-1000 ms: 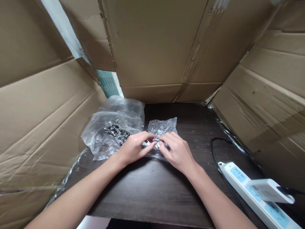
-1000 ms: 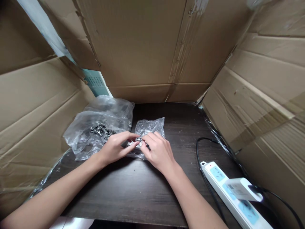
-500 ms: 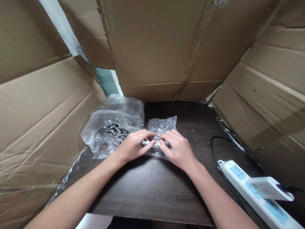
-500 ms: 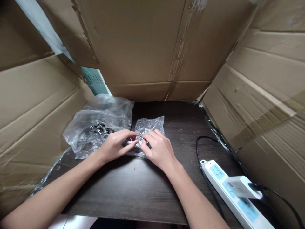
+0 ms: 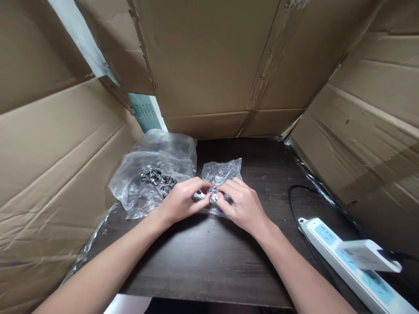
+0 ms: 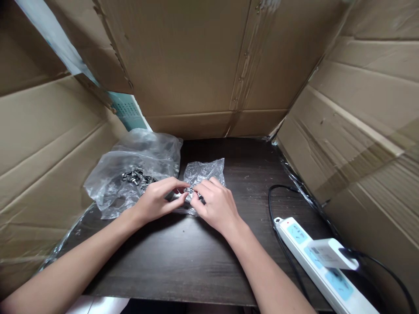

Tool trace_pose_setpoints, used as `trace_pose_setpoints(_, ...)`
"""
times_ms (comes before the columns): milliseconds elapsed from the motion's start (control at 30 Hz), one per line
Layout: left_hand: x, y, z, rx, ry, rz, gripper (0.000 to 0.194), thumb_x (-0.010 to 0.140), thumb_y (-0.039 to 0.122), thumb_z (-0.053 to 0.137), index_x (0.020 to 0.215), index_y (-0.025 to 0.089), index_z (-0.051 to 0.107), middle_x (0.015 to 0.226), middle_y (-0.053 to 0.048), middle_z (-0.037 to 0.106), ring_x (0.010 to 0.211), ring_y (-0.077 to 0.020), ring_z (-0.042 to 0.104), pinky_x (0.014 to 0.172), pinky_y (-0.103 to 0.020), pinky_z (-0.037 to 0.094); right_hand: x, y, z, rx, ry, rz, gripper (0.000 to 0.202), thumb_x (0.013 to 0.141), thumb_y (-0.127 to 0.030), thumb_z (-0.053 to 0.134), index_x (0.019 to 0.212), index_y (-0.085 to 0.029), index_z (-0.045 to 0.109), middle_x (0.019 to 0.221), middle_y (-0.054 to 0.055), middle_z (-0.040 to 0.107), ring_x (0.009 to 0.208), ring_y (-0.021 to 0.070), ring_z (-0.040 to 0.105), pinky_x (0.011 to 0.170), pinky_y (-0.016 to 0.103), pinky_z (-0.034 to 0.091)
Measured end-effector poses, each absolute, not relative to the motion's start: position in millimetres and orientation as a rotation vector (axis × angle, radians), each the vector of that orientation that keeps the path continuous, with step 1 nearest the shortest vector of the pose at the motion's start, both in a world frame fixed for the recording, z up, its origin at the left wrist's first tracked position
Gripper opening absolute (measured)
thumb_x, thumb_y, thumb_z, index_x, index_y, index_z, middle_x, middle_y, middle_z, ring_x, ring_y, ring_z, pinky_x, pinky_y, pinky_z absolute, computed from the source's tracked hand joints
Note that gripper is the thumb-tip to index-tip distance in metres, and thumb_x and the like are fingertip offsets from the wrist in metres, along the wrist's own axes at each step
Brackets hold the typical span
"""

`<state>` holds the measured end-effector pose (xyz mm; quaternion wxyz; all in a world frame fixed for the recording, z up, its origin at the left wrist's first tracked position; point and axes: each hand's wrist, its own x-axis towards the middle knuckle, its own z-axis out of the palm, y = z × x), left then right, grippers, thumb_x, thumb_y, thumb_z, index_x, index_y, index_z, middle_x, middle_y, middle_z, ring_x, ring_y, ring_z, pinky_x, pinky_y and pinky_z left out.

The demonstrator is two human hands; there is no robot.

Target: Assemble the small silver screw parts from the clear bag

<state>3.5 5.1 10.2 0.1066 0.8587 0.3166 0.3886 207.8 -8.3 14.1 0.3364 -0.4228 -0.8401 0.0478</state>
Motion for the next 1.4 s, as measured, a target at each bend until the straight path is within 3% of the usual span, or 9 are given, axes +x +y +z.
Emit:
trace_pose_setpoints(500,3.2,3.7,9.3,2.541,0.977,1.09,0.007,0.087,0.018,0.061,0.093,0.015,0.064,0.076,-0.001,0.063,0.067,-0.0125,0.06,0.065,-0.023,0.049,205.9,-11.9,12.7,-1.039,-2.197,0.253,0.014,0.09,-0.014,0.053,0.081,-0.018,0.063,0.078,0.003,0.065,0.074,0.0181,0.051,0.069,0.031,0.04)
trace_pose_setpoints(833,0.9,5.4,16.3,2.861,0.975,1.003,0.012,0.088,0.024,0.057,0.083,0.016,0.063,0.067,0.0,0.06,0.059,-0.0139,0.056,0.055,-0.025,0.04,202.6,-10.1,11.9,-1.003,-2.191,0.355,0.018,0.091,-0.014,0.052,0.075,-0.019,0.059,0.073,0.001,0.06,0.069,0.016,0.049,0.067,0.03,0.038)
trace_pose_setpoints(1400,1.3,3.1,12.1,2.823,1.001,0.985,0.015,0.09,0.023,0.052,0.089,0.016,0.065,0.071,-0.001,0.061,0.06,-0.0132,0.057,0.055,-0.025,0.041,201.4,-11.5,11.7,-1.05,-2.209,0.443,0.015,0.092,-0.015,0.046,0.081,-0.019,0.055,0.078,0.003,0.057,0.073,0.017,0.052,0.068,0.029,0.04)
